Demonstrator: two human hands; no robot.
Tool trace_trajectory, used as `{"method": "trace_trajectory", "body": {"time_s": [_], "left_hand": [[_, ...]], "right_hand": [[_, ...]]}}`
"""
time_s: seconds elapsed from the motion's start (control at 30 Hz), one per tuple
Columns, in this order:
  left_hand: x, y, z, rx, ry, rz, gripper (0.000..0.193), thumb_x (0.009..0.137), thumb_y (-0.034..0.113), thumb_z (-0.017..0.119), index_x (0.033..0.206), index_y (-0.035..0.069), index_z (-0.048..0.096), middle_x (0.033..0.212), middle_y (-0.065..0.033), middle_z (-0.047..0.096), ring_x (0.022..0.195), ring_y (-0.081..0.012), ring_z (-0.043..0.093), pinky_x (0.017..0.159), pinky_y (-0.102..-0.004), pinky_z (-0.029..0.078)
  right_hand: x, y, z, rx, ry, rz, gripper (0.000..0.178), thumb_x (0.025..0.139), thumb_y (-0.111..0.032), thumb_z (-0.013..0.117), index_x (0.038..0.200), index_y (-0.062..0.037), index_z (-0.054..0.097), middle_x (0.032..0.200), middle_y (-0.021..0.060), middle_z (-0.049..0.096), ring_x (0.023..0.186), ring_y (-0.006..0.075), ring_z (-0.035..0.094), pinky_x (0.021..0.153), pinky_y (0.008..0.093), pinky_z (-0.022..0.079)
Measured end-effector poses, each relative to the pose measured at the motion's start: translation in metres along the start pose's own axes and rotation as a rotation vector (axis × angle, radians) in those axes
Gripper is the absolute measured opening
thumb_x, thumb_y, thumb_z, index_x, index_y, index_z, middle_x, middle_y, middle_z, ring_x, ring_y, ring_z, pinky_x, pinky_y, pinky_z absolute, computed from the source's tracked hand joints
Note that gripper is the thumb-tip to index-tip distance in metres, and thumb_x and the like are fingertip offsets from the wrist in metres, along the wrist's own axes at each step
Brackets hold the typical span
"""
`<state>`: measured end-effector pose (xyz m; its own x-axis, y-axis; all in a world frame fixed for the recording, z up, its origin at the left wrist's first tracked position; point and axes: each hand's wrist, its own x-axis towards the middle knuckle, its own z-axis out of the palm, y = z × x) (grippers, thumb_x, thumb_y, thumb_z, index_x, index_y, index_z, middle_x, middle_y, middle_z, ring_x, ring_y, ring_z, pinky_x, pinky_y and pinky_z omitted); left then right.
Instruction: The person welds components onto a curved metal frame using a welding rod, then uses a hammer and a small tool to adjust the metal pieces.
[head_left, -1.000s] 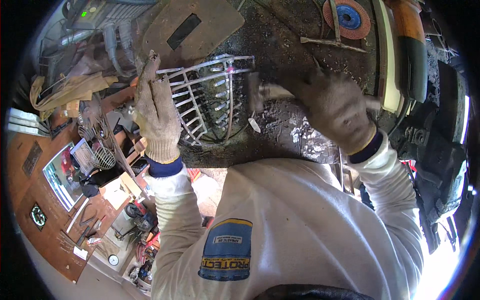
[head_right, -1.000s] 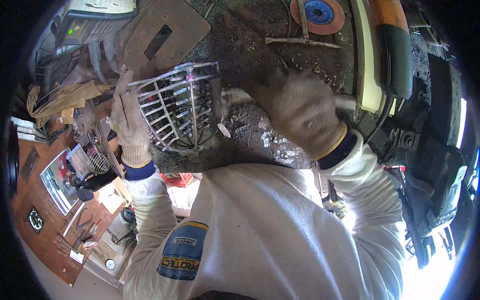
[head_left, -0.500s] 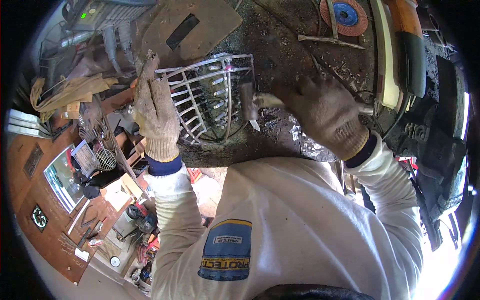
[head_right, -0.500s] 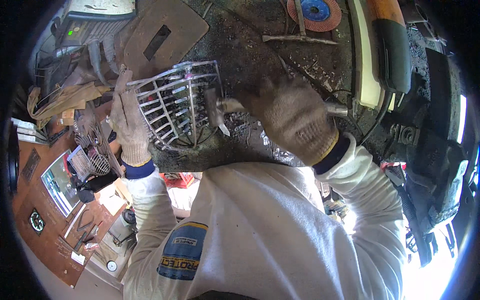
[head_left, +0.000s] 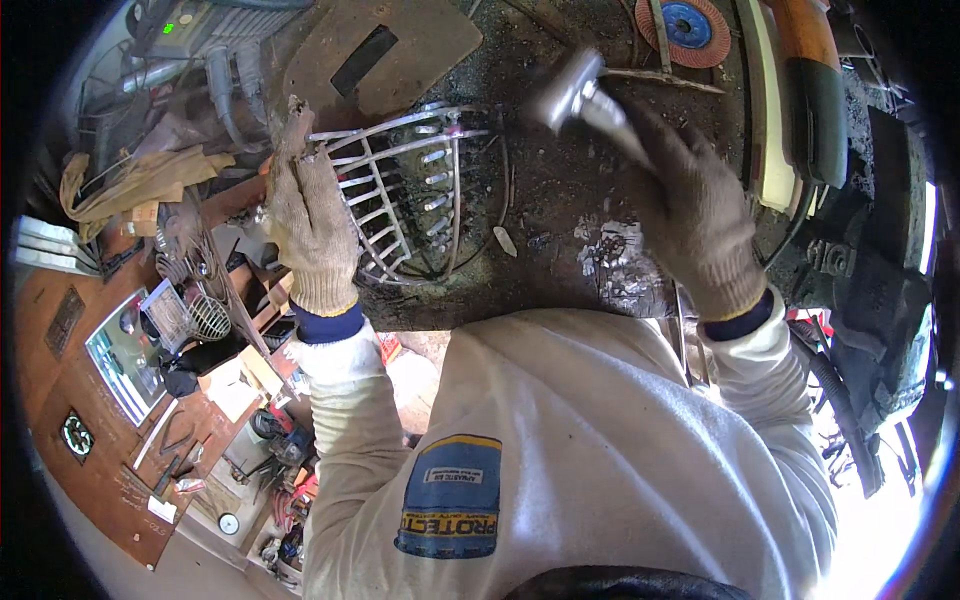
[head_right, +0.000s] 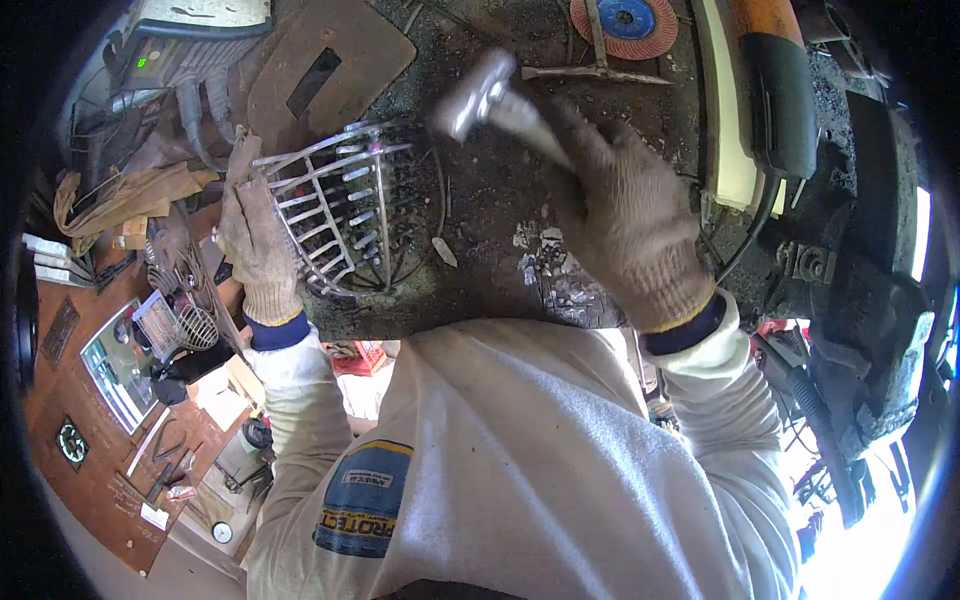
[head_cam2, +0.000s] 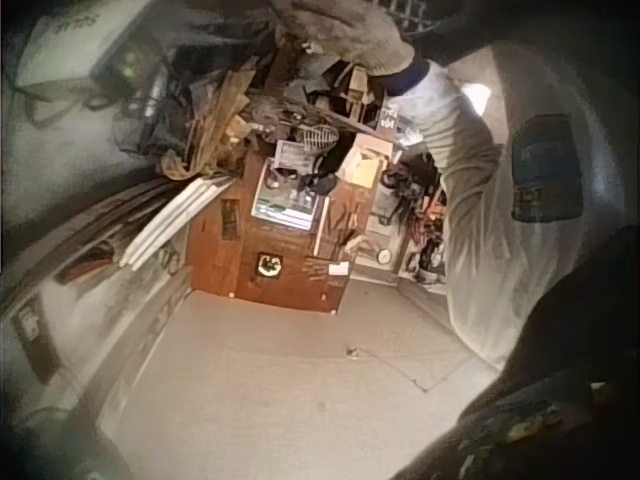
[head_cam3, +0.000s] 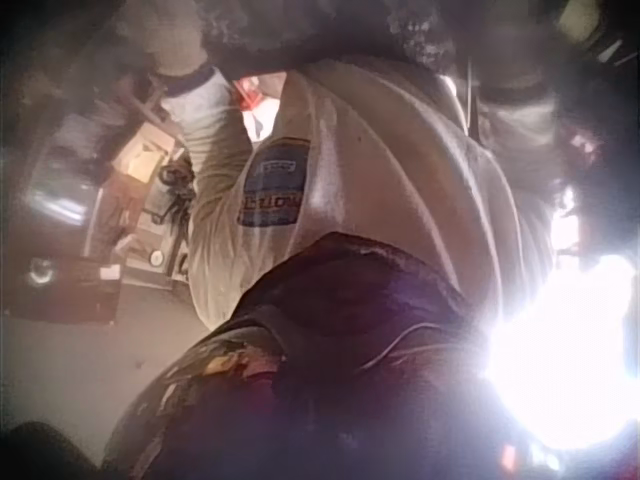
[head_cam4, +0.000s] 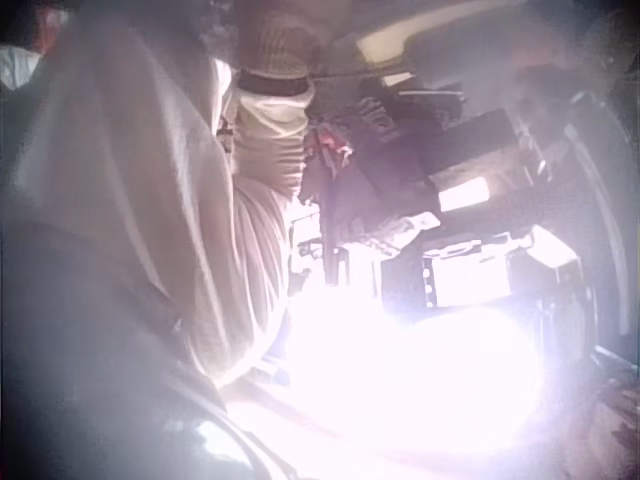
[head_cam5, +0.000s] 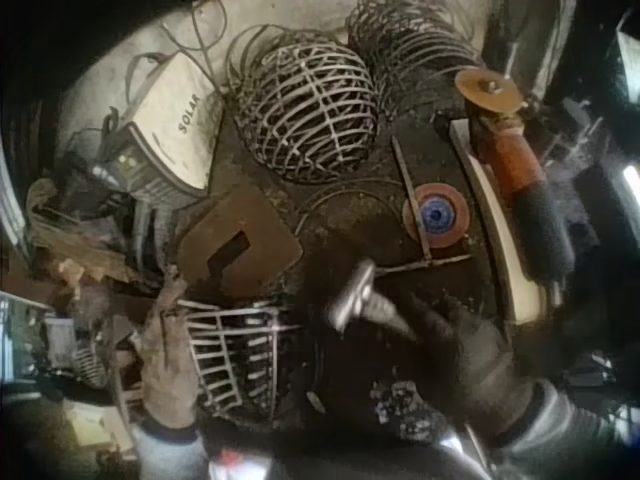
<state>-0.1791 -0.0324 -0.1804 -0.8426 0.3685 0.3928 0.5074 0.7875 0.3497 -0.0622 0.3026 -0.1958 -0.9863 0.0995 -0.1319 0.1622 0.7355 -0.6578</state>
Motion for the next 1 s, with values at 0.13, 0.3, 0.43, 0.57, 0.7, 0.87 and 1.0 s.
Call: {"method": "trace_trajectory", "body": {"time_s": [0.13, 0.3, 0.43, 0.57, 0.7, 0.87, 1.0], "left_hand": [[-0.002, -0.007, -0.002, 0.201, 0.015, 0.183, 0.023, 0.102, 0.003, 0.056, 0.122, -0.005, 0.064, 0.131, -0.0199, 0.068, 0.11, -0.0328, 0.071, 0.09, -0.0382, 0.058], [0.002, -0.003, -0.001, 0.255, 0.045, 0.176, 0.026, 0.101, 0.005, 0.059, 0.127, 0.0, 0.063, 0.128, -0.0181, 0.069, 0.108, -0.0344, 0.071, 0.089, -0.0382, 0.059], [-0.001, -0.015, 0.003, 0.216, 0.119, 0.287, 0.026, 0.099, 0.002, 0.063, 0.124, 0.0, 0.063, 0.128, -0.0185, 0.067, 0.108, -0.0355, 0.071, 0.086, -0.0404, 0.06], [-0.008, -0.027, 0.006, 0.277, 0.181, 0.341, 0.024, 0.099, 0.003, 0.063, 0.124, 0.001, 0.063, 0.128, -0.0187, 0.067, 0.109, -0.0348, 0.07, 0.087, -0.0409, 0.06], [-0.007, -0.02, 0.004, 0.245, 0.25, 0.345, 0.023, 0.103, 0.014, 0.059, 0.121, 0.004, 0.067, 0.124, -0.0152, 0.07, 0.103, -0.0344, 0.073, 0.088, -0.0406, 0.059], [-0.01, -0.026, 0.015, 0.078, 0.308, 0.203, 0.026, 0.098, 0.023, 0.068, 0.121, 0.012, 0.071, 0.113, -0.0147, 0.076, 0.093, -0.0345, 0.076, 0.079, -0.0423, 0.061], [-0.008, -0.029, 0.018, -0.078, 0.392, 0.23, 0.03, 0.098, 0.029, 0.067, 0.123, 0.014, 0.071, 0.11, -0.0161, 0.076, 0.097, -0.0358, 0.075, 0.083, -0.0439, 0.061]], "right_hand": [[0.028, 0.012, 0.006, -0.153, 0.147, -0.161, 0.055, 0.097, -0.022, 0.064, 0.15, -0.0126, 0.05, 0.116, 0.0269, 0.066, 0.102, 0.0463, 0.07, 0.087, 0.0538, 0.059], [0.058, -0.004, 0.013, -0.317, 0.106, 0.015, 0.041, 0.098, -0.024, 0.061, 0.137, -0.0119, 0.058, 0.118, 0.0281, 0.066, 0.109, 0.0442, 0.069, 0.09, 0.0535, 0.057], [0.066, -0.001, 0.032, -0.279, 0.091, 0.029, 0.05, 0.099, -0.037, 0.064, 0.143, -0.0146, 0.057, 0.12, 0.0253, 0.069, 0.116, 0.0419, 0.066, 0.096, 0.0515, 0.053], [0.045, -0.026, 0.015, -0.204, -0.055, 0.074, 0.05, 0.097, -0.04, 0.065, 0.139, -0.0124, 0.062, 0.116, 0.0231, 0.072, 0.112, 0.0407, 0.068, 0.096, 0.0491, 0.053], [0.005, -0.019, 0.01, -0.227, 0.248, 0.034, 0.047, 0.095, -0.044, 0.065, 0.129, -0.0111, 0.069, 0.112, 0.0195, 0.073, 0.11, 0.0397, 0.068, 0.094, 0.0501, 0.055], [-0.092, -0.016, 0.036, -0.393, 0.365, 0.146, 0.043, 0.094, -0.041, 0.068, 0.127, -0.0122, 0.065, 0.116, 0.0224, 0.069, 0.106, 0.0438, 0.068, 0.089, 0.0528, 0.056], [-0.143, -0.022, 0.058, -0.502, 0.302, 0.387, 0.037, 0.095, -0.039, 0.066, 0.124, -0.0166, 0.061, 0.118, 0.0208, 0.068, 0.104, 0.0458, 0.067, 0.084, 0.0558, 0.055]]}}
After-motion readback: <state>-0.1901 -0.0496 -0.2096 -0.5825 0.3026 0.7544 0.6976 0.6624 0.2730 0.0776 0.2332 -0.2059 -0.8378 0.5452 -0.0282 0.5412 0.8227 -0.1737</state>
